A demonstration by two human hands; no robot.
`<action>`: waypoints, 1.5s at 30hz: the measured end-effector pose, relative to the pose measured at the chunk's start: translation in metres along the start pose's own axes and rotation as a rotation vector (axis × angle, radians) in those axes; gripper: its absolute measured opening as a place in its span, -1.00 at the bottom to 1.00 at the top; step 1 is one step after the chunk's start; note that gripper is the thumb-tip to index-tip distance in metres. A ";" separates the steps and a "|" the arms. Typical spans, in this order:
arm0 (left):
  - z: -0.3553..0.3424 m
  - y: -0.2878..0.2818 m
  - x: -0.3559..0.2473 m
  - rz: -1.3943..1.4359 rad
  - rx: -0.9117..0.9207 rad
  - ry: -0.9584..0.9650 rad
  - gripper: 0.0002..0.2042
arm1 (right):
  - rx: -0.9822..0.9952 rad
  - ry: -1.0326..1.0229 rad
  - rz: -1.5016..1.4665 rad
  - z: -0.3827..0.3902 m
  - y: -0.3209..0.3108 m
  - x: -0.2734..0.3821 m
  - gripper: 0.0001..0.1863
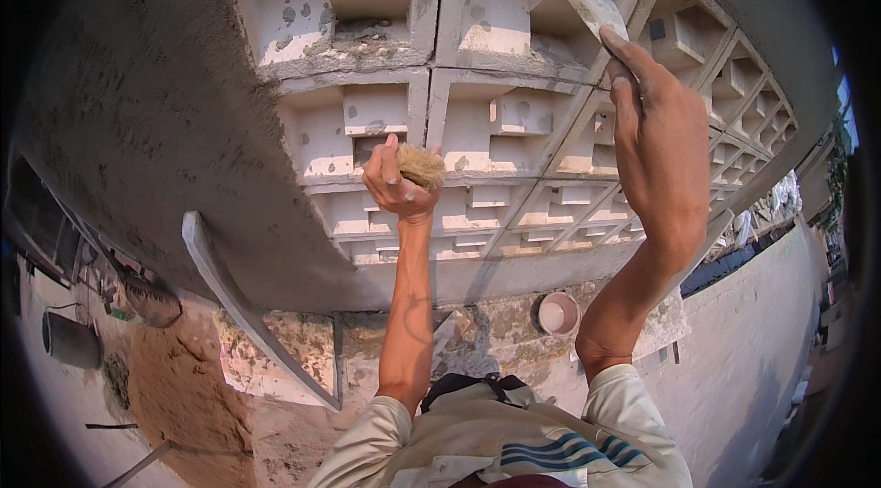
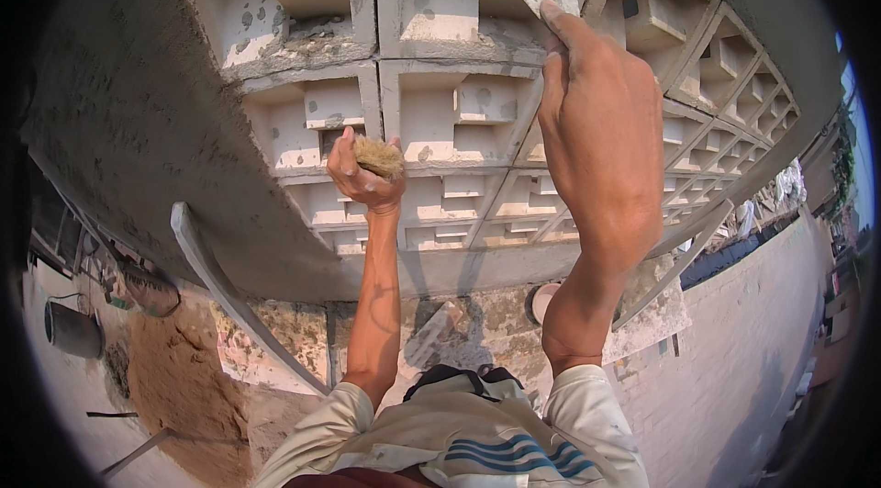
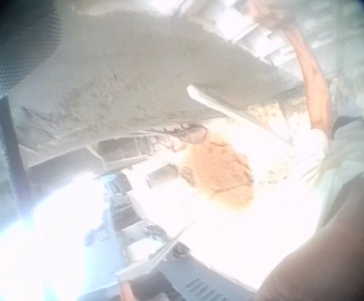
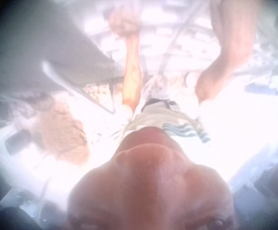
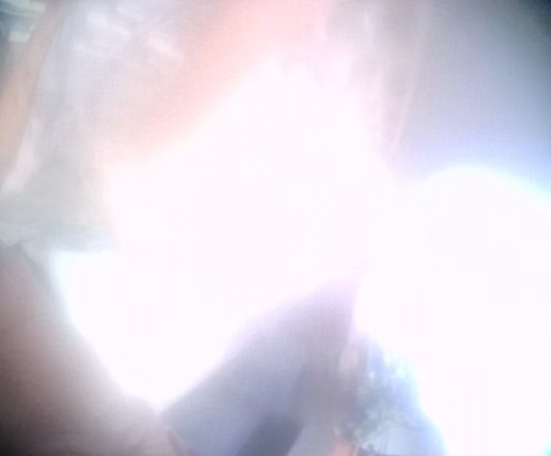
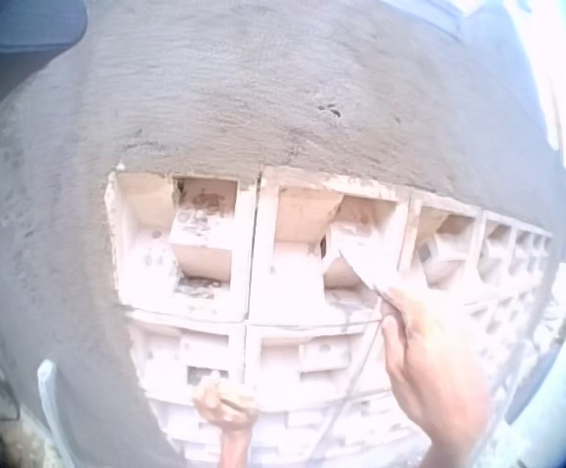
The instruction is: The person applies plaster to a ceiling grid using a trowel and smooths the surface with a brush. Another person is visible in the background working on a wall.
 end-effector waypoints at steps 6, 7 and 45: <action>-0.002 0.002 -0.002 0.020 0.000 -0.006 -0.29 | -0.243 -0.255 0.185 -0.039 0.012 -0.005 -0.66; -0.002 0.002 -0.002 0.027 0.002 -0.008 -0.29 | -0.412 -0.398 0.259 -0.033 0.011 -0.003 -0.67; 0.000 0.000 0.001 0.032 0.005 -0.026 -0.24 | 0.379 -0.167 -0.148 -0.065 -0.018 -0.005 -0.63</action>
Point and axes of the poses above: each hand's wrist, its own z-axis away from the middle knuckle, its own y-axis out of the palm, x = y × z, the point moved 3 cm from there along -z, towards the middle knuckle, and after that the axes turned 2 degrees about -z, right-handed, at the moved point
